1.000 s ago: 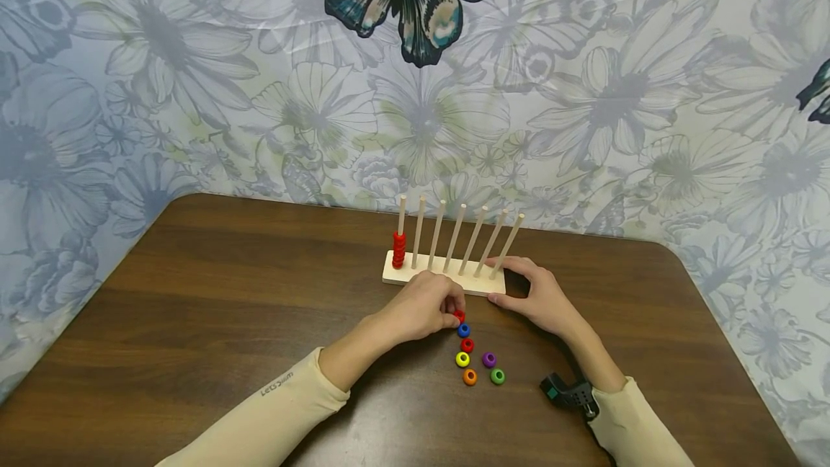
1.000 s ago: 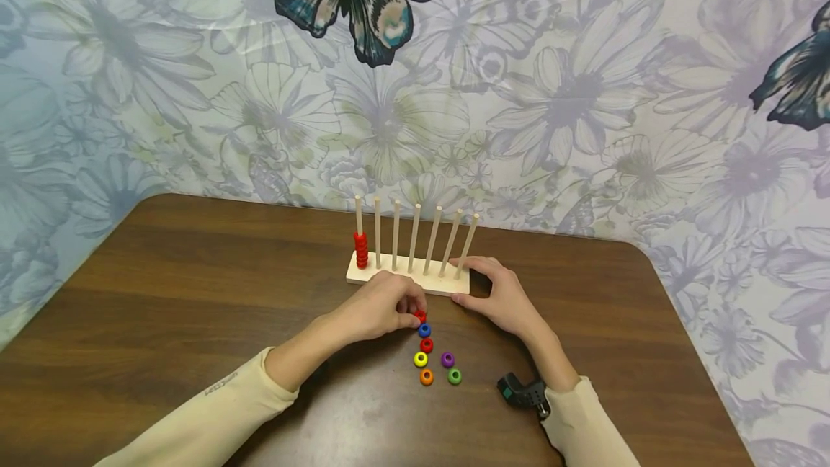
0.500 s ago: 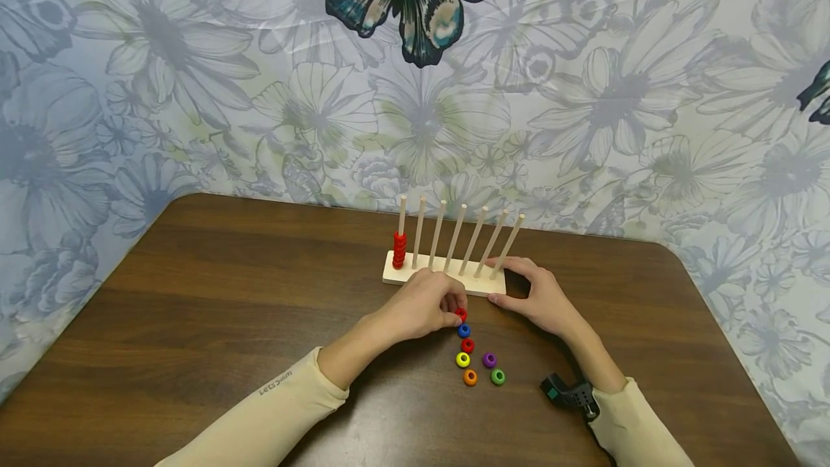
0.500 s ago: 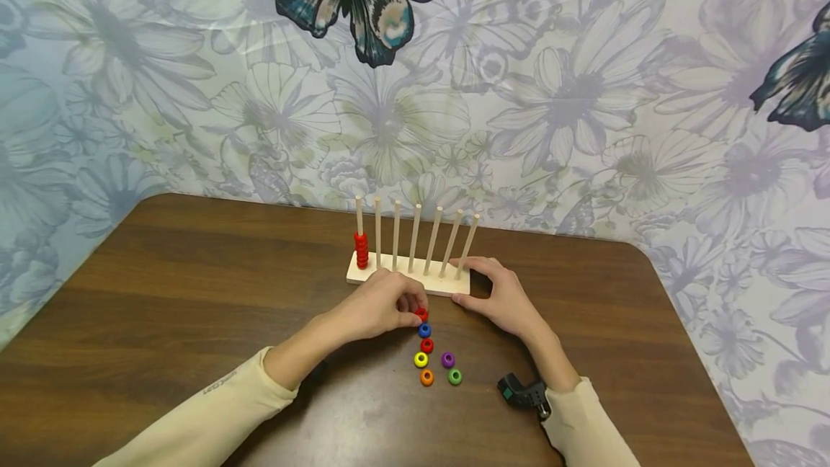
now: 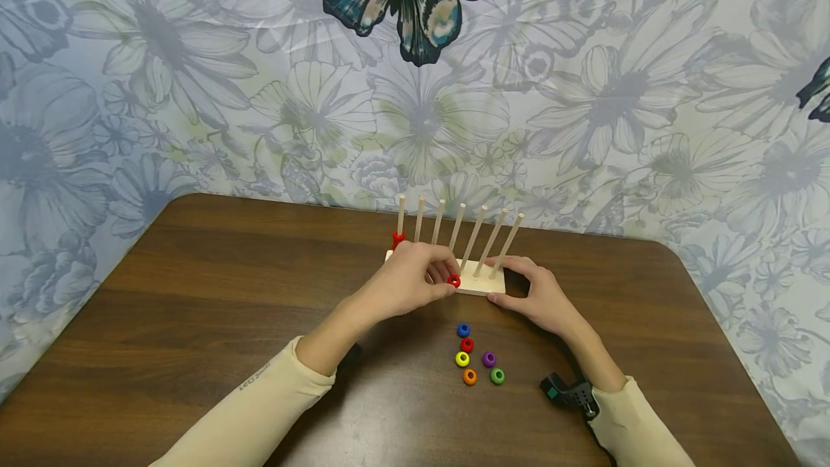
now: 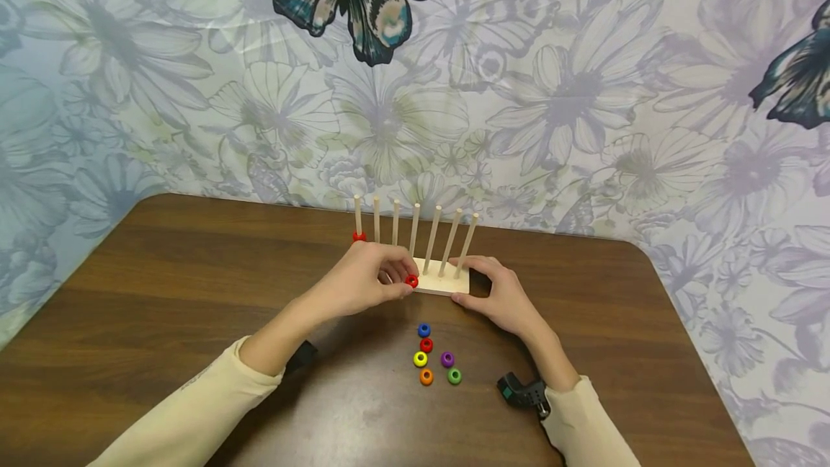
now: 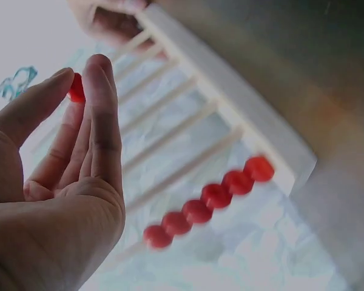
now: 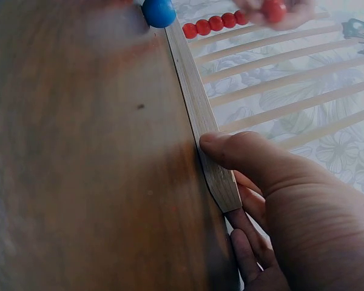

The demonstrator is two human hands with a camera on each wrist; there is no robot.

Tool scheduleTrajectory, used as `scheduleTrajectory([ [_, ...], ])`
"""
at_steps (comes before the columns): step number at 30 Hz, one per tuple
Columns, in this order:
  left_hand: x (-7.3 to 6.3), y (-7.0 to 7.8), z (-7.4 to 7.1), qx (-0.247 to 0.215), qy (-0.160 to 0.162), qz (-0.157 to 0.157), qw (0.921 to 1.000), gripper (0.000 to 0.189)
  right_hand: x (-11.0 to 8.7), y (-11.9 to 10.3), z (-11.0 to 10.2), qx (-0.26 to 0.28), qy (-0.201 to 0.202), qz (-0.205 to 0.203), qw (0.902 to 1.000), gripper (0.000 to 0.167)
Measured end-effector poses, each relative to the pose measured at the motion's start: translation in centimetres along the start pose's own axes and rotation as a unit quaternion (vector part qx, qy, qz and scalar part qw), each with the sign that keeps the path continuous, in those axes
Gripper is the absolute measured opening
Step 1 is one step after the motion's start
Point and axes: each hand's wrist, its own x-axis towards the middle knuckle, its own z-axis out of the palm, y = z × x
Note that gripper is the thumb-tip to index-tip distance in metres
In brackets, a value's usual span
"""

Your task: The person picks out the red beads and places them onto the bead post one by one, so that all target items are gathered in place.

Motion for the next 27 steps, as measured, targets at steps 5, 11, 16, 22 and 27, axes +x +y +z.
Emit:
scheduleTrajectory([
  [5, -0.2, 0.4, -2.1, -0.014, 0.032, 0.003, 0.9994, 0.016, -0.1, -0.1, 0.0, 0.002, -0.003, 0.006, 1.0, 0.054],
  [11, -0.6, 0.6, -4.2, -0.039, 0.063, 0.0, 0.9973, 0.014, -0.1, -0.1, 0.0, 0.003, -0.003, 0.009, 0.9999, 0.054],
  [16, -1.0, 0.8, -5.6, -0.072, 0.083, -0.001, 0.994, 0.013, -0.1, -0.1, 0.0, -0.002, -0.001, 0.005, 1.0, 0.054],
  [22, -1.4, 1.2, -6.9, -0.098, 0.121, -0.008, 0.9878, 0.016, -0.2, -0.1, 0.0, -0.003, -0.002, 0.005, 1.0, 0.054],
  [27, -1.3, 1.1, -7.4, -0.113, 0.181, -0.001, 0.9769, 0.018, -0.1, 0.0, 0.0, -0.003, 0.0, 0.007, 1.0, 0.054],
])
